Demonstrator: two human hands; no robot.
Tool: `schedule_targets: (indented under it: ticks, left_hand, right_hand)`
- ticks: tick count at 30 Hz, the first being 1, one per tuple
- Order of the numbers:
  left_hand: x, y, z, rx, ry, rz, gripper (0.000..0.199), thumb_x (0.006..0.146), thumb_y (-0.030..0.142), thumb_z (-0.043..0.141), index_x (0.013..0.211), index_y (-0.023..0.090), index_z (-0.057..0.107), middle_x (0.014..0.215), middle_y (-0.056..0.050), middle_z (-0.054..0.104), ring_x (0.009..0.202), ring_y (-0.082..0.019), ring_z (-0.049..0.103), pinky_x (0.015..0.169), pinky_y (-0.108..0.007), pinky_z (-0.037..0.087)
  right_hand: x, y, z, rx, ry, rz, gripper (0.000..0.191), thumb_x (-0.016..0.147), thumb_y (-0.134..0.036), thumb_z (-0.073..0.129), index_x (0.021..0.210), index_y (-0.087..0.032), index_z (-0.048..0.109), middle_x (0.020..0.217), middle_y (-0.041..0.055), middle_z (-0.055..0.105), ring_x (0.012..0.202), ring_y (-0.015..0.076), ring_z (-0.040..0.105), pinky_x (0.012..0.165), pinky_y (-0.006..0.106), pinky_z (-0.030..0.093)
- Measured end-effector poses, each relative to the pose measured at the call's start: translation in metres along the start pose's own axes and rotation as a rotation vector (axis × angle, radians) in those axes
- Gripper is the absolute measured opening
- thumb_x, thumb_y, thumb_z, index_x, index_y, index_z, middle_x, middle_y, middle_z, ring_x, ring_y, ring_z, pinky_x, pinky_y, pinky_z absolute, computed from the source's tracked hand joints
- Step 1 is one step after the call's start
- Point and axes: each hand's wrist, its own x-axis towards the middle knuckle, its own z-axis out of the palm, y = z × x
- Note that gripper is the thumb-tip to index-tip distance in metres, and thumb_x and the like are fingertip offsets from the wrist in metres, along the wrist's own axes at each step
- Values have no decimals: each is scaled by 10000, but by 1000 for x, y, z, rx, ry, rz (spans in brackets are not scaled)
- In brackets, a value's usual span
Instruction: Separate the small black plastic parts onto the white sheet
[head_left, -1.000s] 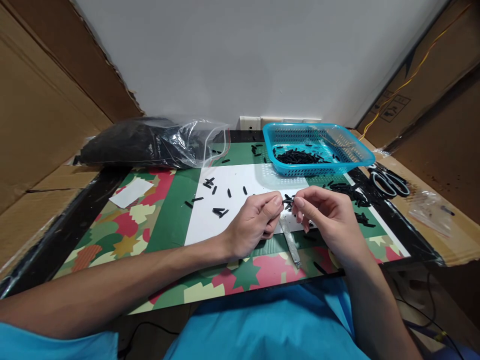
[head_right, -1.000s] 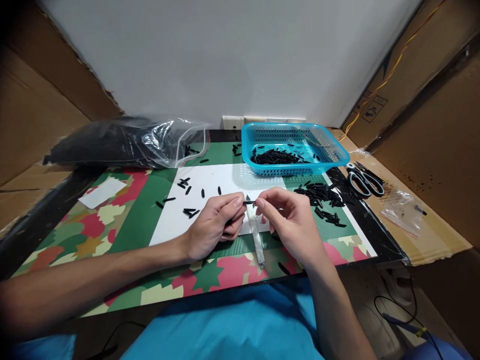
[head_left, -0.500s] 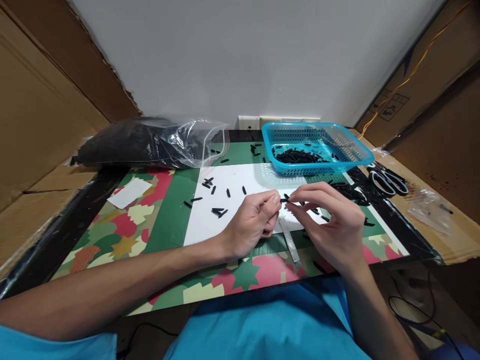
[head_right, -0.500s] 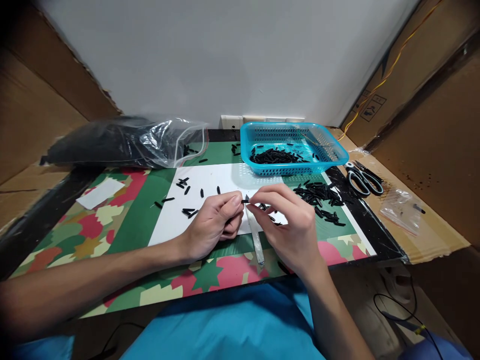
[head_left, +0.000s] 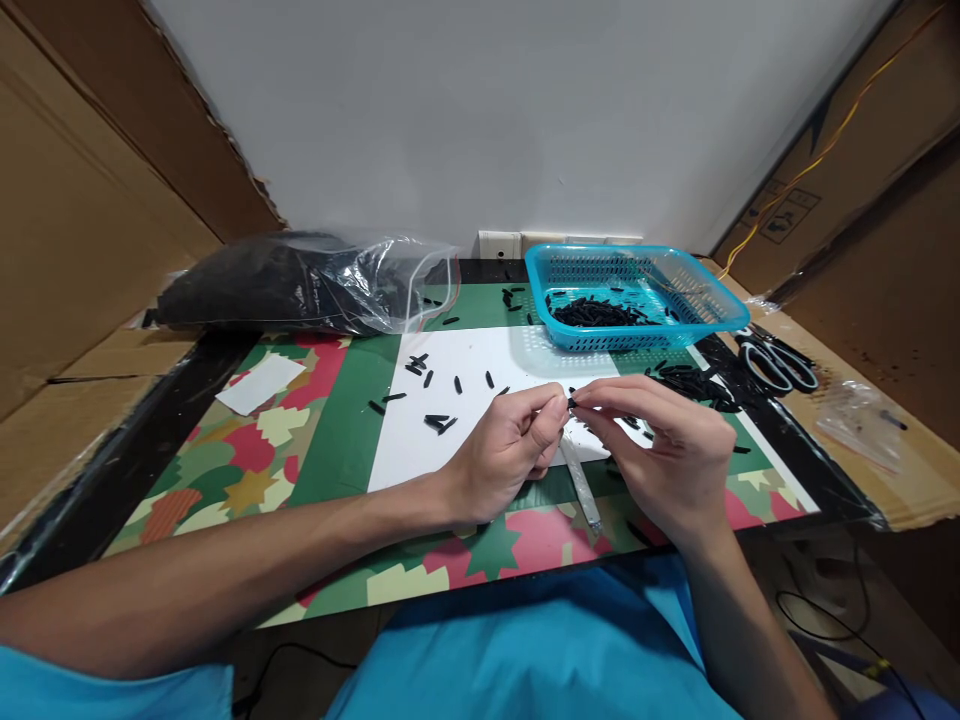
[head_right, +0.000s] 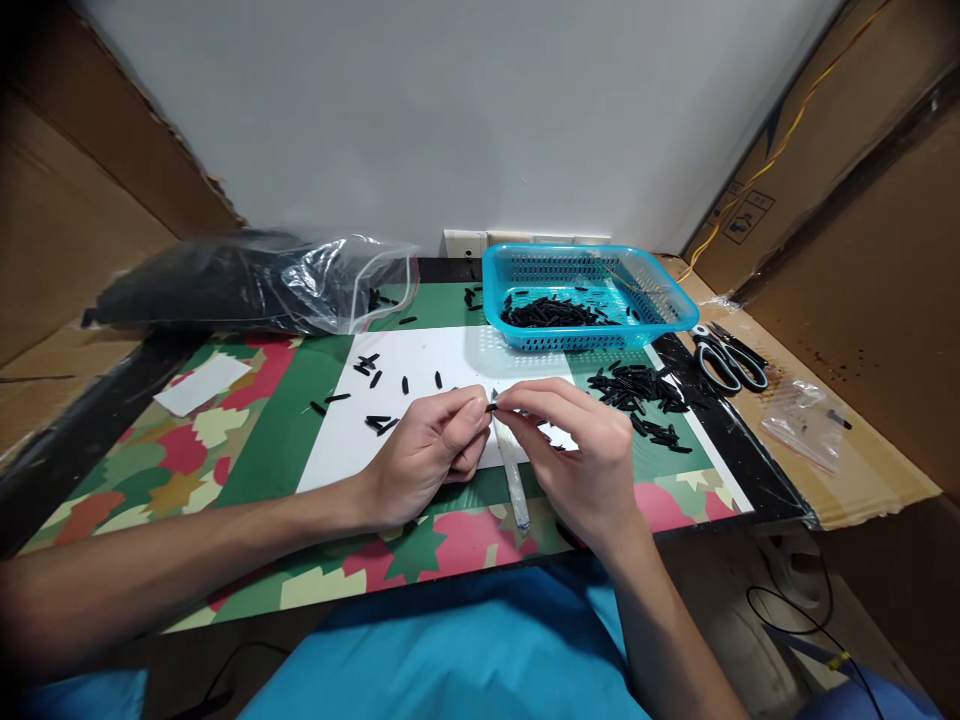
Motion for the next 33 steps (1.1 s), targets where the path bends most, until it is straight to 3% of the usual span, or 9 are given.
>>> schedule_targets:
  ticks: [12,23,33]
  left_hand:
    - [-3,0,1,89,-15,29,480,1111,577,491,786,229,433,555,95,396,481,-77,327,493,-239,282]
    - [-3,2,0,117,-68,50,470,1120,557,473,787,228,435,544,97,393,475,-77,302,504,-248,277]
    - [-2,0,1,40,-32,23,472,1103,591,500,821,212,507,546,96,399,468,-75,316,488,-236,292]
  right_hand:
    - [0,1,-1,52,-25,-15,172,1000,-103,746,964,-267,784,953,31,805,867,212,767,806,361,609]
    - [1,0,1,54,-162,54,164,1061,-130,597,962,-252,643,916,29,668,816,189,633,733,319,520]
    - [-3,4,3,282,-155,254,143,1098,-293,645,969,-239,621,951,42,669,879,192,656,770,311,551]
